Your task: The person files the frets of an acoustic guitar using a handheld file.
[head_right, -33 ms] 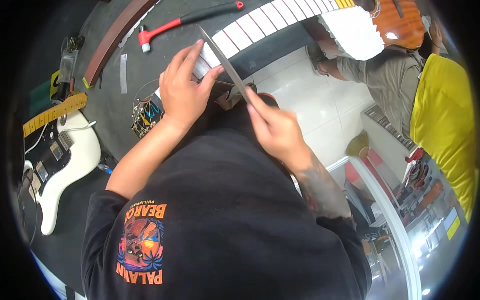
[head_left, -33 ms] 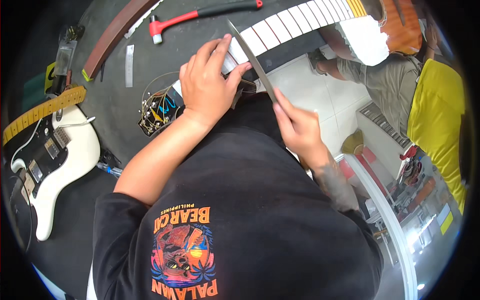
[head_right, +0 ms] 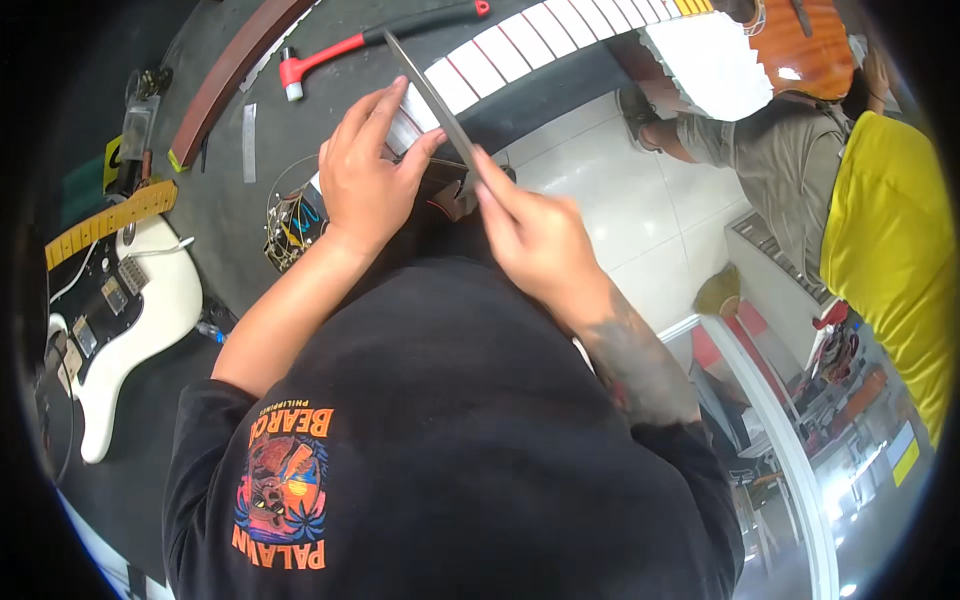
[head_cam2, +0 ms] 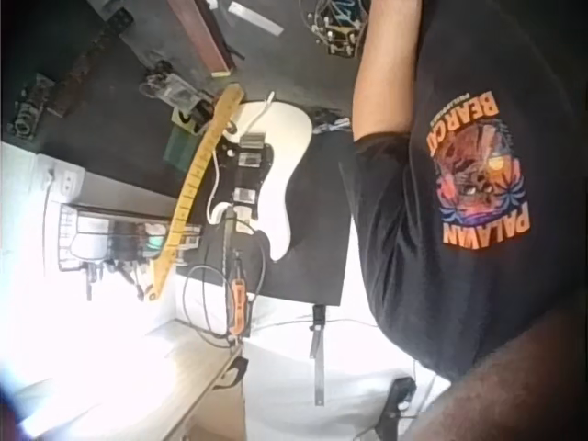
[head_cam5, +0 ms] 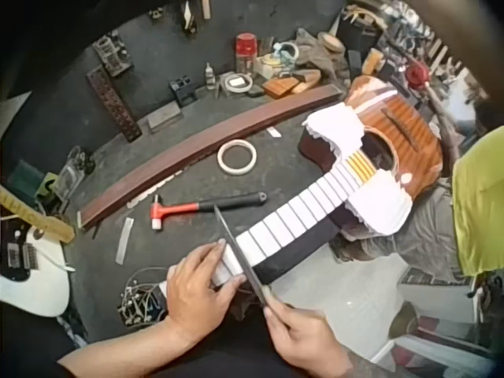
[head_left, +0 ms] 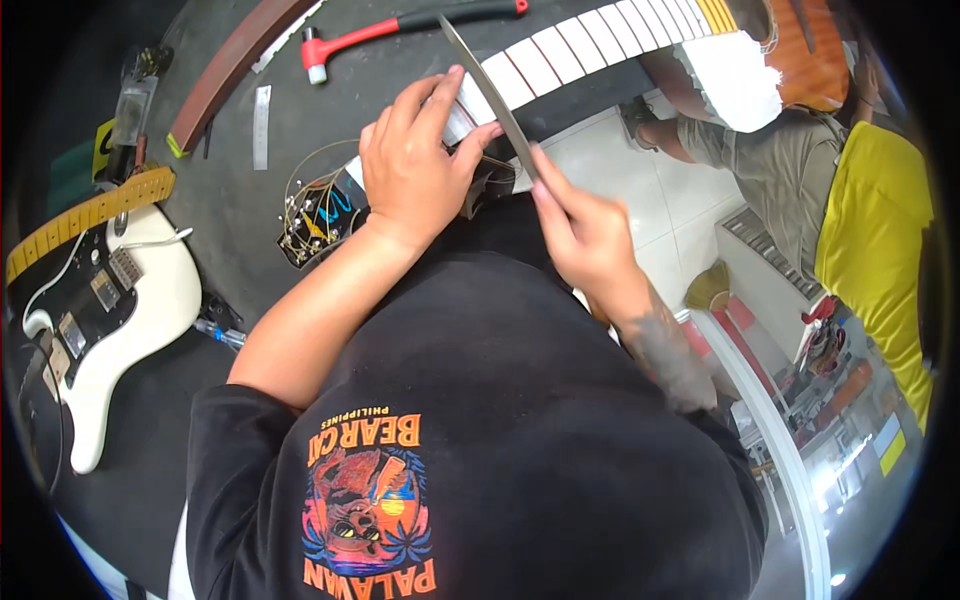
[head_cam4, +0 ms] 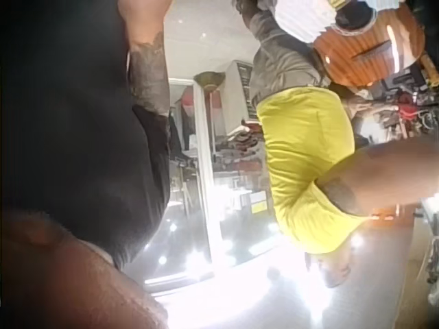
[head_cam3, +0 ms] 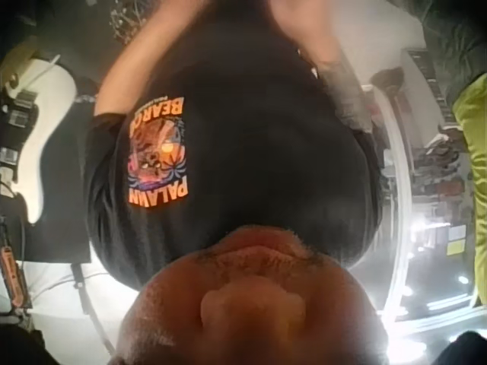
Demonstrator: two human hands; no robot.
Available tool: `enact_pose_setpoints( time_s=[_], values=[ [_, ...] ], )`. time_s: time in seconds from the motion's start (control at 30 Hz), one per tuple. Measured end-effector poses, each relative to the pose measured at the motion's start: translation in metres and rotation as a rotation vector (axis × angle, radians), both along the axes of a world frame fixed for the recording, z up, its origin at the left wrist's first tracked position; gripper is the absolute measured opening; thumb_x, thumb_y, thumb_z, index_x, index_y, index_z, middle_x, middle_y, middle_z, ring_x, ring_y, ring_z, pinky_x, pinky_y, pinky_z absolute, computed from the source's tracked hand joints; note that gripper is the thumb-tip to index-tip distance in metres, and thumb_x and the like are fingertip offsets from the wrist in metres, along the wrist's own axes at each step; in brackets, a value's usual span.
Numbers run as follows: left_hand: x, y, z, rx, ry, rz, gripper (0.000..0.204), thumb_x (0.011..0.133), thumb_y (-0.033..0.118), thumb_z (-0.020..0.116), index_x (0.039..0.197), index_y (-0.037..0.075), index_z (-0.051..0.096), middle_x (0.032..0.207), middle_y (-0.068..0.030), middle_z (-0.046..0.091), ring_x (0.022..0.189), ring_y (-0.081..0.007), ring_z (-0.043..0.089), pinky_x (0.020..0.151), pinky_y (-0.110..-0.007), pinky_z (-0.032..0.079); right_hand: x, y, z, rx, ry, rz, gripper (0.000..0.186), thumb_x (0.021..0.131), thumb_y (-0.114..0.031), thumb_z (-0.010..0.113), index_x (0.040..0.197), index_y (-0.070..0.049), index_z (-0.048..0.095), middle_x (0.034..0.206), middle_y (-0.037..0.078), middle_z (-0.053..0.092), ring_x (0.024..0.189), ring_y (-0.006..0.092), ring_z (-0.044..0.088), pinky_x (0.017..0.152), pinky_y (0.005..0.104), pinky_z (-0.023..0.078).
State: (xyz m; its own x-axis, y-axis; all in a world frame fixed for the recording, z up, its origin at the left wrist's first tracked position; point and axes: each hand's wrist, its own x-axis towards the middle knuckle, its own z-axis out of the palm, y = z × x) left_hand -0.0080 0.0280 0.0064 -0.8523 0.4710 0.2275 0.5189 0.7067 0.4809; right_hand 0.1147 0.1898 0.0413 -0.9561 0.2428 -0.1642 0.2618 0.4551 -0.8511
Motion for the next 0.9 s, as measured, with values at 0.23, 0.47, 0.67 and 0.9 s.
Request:
enact_pose_setpoints(
  time_s=[0.23,0.47,0.67,0.9],
  values=[
    [-0.003,0.002,-0.002,0.0,0.006,-0.005,0.06,0.08,0.034,0.085,0.132,0.01,0.069,0.117,-0.0086,0.071,0.102,-0.0286,0.07,0.084,-0.038,0.054,-0.024,0.003,-0.013,-0.073,0.077,-0.006,0.035,0.096,-0.007,0.065,0.131,-0.004,0.067,0.071,0.021,0.064,0.059,0.0348,0.066,0.058,0.0358,0.052],
    [-0.001,0.0,-0.004,0.006,0.056,0.027,0.06,0.079,0.045,0.083,0.128,0.012,0.071,0.112,-0.0038,0.071,0.095,-0.0251,0.07,0.078,-0.038,0.051,0.05,0.017,-0.021,0.044,0.172,0.081,0.043,0.092,0.003,0.068,0.135,-0.002,0.065,0.057,0.014,0.055,0.046,0.0227,0.057,0.051,0.03,0.048],
    [-0.002,0.005,-0.001,-0.022,0.063,0.006,0.063,0.077,0.039,0.087,0.13,0.01,0.07,0.112,-0.0084,0.072,0.096,-0.0272,0.071,0.083,-0.038,0.055,-0.061,0.003,-0.022,-0.034,0.175,0.021,0.036,0.095,-0.009,0.067,0.131,-0.004,0.068,0.069,0.023,0.063,0.057,0.0339,0.066,0.055,0.0361,0.051],
    [0.0,0.001,-0.002,0.004,0.091,0.013,0.063,0.076,0.038,0.088,0.129,0.009,0.071,0.111,-0.0077,0.073,0.094,-0.0261,0.071,0.08,-0.036,0.055,0.033,0.016,-0.032,0.066,0.182,0.104,0.046,0.089,0.006,0.07,0.135,-0.001,0.065,0.061,0.013,0.057,0.049,0.0217,0.061,0.054,0.0275,0.049]
  ],
)
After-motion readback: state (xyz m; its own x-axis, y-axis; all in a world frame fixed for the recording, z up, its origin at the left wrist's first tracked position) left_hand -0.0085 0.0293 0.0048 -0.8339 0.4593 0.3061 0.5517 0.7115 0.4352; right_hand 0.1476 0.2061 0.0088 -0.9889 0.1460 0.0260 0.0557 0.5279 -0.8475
